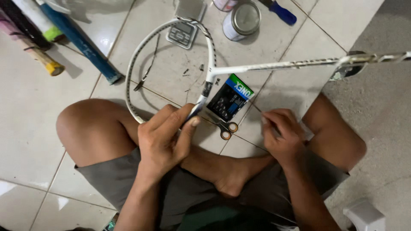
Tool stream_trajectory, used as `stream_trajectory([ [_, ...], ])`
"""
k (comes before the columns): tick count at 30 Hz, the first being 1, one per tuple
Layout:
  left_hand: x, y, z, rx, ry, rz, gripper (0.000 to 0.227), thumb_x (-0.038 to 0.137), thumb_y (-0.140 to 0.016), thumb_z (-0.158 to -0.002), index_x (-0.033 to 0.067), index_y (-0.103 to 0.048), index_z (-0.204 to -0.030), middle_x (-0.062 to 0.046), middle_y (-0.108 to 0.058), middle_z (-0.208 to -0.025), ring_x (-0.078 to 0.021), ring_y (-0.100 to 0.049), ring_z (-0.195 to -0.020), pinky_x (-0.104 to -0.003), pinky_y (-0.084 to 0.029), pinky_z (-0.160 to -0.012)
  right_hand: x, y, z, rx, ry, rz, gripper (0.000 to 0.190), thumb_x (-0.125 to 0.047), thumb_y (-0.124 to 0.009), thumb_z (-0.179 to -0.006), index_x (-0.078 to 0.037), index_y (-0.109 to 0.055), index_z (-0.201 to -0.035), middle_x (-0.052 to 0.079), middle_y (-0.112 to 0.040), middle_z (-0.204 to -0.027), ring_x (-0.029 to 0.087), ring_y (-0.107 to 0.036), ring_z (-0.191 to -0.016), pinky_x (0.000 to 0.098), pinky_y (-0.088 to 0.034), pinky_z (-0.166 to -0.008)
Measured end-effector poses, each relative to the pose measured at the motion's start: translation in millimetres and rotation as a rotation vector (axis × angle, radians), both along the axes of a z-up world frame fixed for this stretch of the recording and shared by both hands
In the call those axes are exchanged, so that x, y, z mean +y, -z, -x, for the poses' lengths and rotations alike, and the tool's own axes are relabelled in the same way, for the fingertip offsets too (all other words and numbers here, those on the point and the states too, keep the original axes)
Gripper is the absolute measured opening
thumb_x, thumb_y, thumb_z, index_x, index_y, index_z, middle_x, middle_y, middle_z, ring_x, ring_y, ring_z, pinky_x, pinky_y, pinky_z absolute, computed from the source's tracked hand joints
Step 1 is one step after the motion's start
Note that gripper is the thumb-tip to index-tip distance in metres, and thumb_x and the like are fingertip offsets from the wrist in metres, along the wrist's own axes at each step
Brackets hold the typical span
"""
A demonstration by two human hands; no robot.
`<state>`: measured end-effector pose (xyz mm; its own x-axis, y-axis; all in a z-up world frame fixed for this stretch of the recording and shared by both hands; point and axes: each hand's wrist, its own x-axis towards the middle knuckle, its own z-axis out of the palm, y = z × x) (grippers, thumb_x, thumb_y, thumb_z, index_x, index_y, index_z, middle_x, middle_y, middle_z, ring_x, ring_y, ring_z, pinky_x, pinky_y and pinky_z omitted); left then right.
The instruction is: The person removes and replaces small black plastic grommets on the frame of a white badminton racket using a pointed tool and scissors while sitting on the floor.
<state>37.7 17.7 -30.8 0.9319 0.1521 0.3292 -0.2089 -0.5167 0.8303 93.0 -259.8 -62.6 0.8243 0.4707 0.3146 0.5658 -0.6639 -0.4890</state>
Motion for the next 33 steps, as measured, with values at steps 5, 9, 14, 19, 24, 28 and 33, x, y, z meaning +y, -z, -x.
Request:
stream_trajectory([
  [5,-2,0,-2,-0.021,-0.016,-0.008,0.014,0.008,-0.064,-0.099,-0.0021,-0.069,-0.107,-0.005,-0.047,-0.069,-0.0146,-0.042,-0.057,-0.027,-0.035,-0.052,-24,68,7,0.304,-0.036,-0.087,0.021,0.008,-0.061,-0.092,0.0,-0.066,-0.111,0.013,-0.063,-0.101,0.024,-0.064,-0.089,0.031,-0.054,-0.074],
  [9,-5,-1,-1,0.007,-0.037,-0.003,0.01,0.004,-0.066,-0.098,-0.0021,-0.069,-0.105,-0.005,-0.05,-0.071,-0.0154,-0.045,-0.06,-0.026,-0.037,-0.055,-22,77,4,0.294,0.019,-0.11,0.017,0.006,-0.064,-0.094,-0.001,-0.067,-0.109,0.012,-0.063,-0.099,0.019,-0.062,-0.081,0.0272,-0.05,-0.065],
  [14,-4,0,0,-0.002,-0.039,0.004,0.011,0.004,-0.065,-0.098,-0.0026,-0.068,-0.106,-0.005,-0.048,-0.071,-0.0146,-0.043,-0.059,-0.025,-0.037,-0.054,-20,86,-9,0.216,0.097,-0.128,0.014,0.005,-0.065,-0.095,-0.001,-0.068,-0.108,0.014,-0.065,-0.103,0.021,-0.064,-0.086,0.0277,-0.05,-0.068],
  [19,-2,-3,-1,0.016,-0.035,0.013,0.01,0.003,-0.065,-0.098,-0.0036,-0.068,-0.104,-0.005,-0.049,-0.071,-0.0154,-0.044,-0.059,-0.026,-0.037,-0.055,-18,91,-12,0.219,0.075,-0.1,0.018,0.007,-0.062,-0.095,0.0,-0.068,-0.111,0.014,-0.064,-0.105,0.023,-0.064,-0.089,0.0296,-0.052,-0.07],
  [24,-2,-2,0,0.009,-0.044,-0.009,0.01,0.005,-0.065,-0.099,-0.0025,-0.069,-0.104,-0.004,-0.049,-0.071,-0.0147,-0.043,-0.059,-0.025,-0.037,-0.054,-15,91,-12,0.231,0.087,-0.088,0.018,0.007,-0.063,-0.095,0.001,-0.068,-0.11,0.014,-0.063,-0.105,0.023,-0.064,-0.091,0.0302,-0.053,-0.073],
  [28,-2,-2,0,0.021,-0.05,-0.024,0.009,0.005,-0.066,-0.098,-0.0018,-0.069,-0.103,-0.004,-0.048,-0.07,-0.0143,-0.042,-0.058,-0.025,-0.035,-0.053,-19,98,-12,0.249,0.061,-0.064,0.019,0.008,-0.063,-0.094,0.0,-0.069,-0.11,0.014,-0.063,-0.103,0.024,-0.065,-0.088,0.031,-0.054,-0.072],
  [33,-2,-4,1,0.045,-0.022,0.01,0.01,0.003,-0.065,-0.098,-0.0025,-0.069,-0.105,-0.005,-0.049,-0.071,-0.0161,-0.042,-0.058,-0.027,-0.033,-0.054,-24,105,-9,0.171,0.028,0.075,0.023,0.007,-0.061,-0.091,-0.003,-0.066,-0.112,0.014,-0.061,-0.096,0.031,-0.06,-0.087,0.0419,-0.049,-0.076],
])
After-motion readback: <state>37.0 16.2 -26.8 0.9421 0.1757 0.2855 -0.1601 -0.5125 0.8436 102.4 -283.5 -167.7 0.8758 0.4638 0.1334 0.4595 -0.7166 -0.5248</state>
